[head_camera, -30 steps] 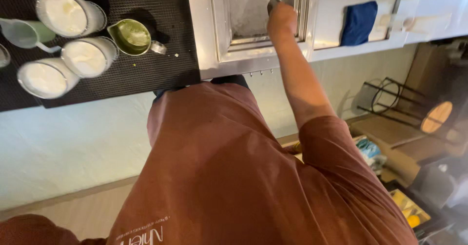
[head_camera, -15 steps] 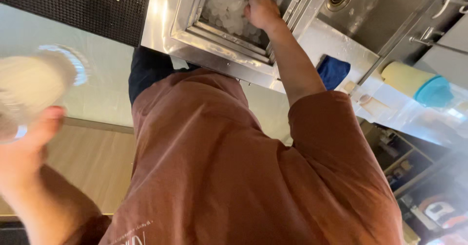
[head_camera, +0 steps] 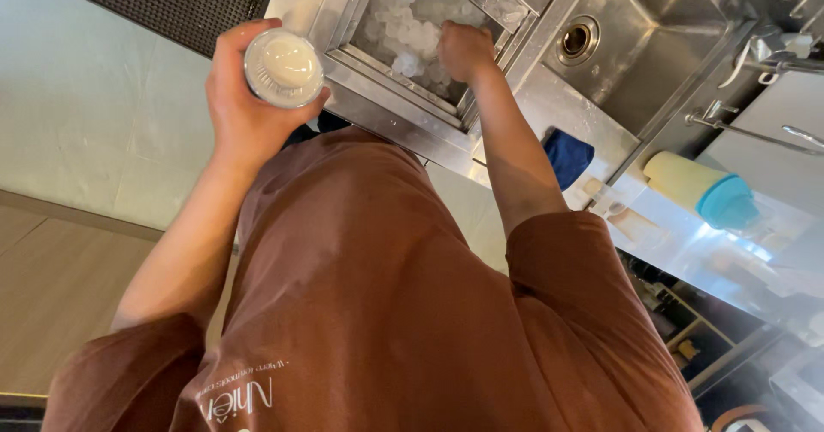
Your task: The person prepares drinks by scooping ice into glasses containing milk and pouring a green liquid from a pitcher into a small measuring cup and then into the glasses.
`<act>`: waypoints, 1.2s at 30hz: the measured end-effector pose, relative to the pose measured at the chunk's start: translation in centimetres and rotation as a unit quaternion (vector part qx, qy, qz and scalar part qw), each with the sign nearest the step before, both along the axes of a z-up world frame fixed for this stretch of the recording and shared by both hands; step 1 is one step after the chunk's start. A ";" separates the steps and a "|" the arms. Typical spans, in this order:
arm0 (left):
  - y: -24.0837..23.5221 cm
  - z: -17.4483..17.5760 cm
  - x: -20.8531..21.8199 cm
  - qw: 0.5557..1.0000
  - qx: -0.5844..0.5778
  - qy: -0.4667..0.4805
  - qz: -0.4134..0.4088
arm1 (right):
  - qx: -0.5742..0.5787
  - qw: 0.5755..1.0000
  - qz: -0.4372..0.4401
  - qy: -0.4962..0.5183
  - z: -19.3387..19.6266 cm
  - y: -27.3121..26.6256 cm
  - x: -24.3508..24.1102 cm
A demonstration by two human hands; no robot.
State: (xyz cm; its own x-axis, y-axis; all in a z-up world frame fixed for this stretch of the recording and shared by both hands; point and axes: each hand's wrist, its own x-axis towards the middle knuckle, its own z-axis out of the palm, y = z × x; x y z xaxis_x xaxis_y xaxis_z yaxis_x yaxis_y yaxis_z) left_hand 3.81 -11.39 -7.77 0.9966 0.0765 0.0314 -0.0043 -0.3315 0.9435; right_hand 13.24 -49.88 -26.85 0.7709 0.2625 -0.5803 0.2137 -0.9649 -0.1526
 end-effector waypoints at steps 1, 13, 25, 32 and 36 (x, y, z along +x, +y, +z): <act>-0.2 -0.1 0.3 1.000 0.001 -0.004 0.003 | 0.001 1.000 0.003 -0.004 0.4 0.1 0.2; -2.1 -1.0 0.8 1.000 0.003 -0.031 0.001 | 0.169 0.984 -0.055 -0.007 8.8 -1.0 1.5; -8.4 -1.6 3.1 0.998 0.032 -0.027 -0.043 | -0.038 0.977 0.186 -0.096 31.1 7.8 4.5; -10.1 -0.6 3.3 0.997 0.039 -0.024 -0.060 | -0.113 0.951 0.229 -0.174 31.8 10.6 1.9; -9.4 -1.3 3.0 0.996 0.013 -0.058 -0.061 | -0.152 0.955 0.198 -0.162 34.5 8.9 1.3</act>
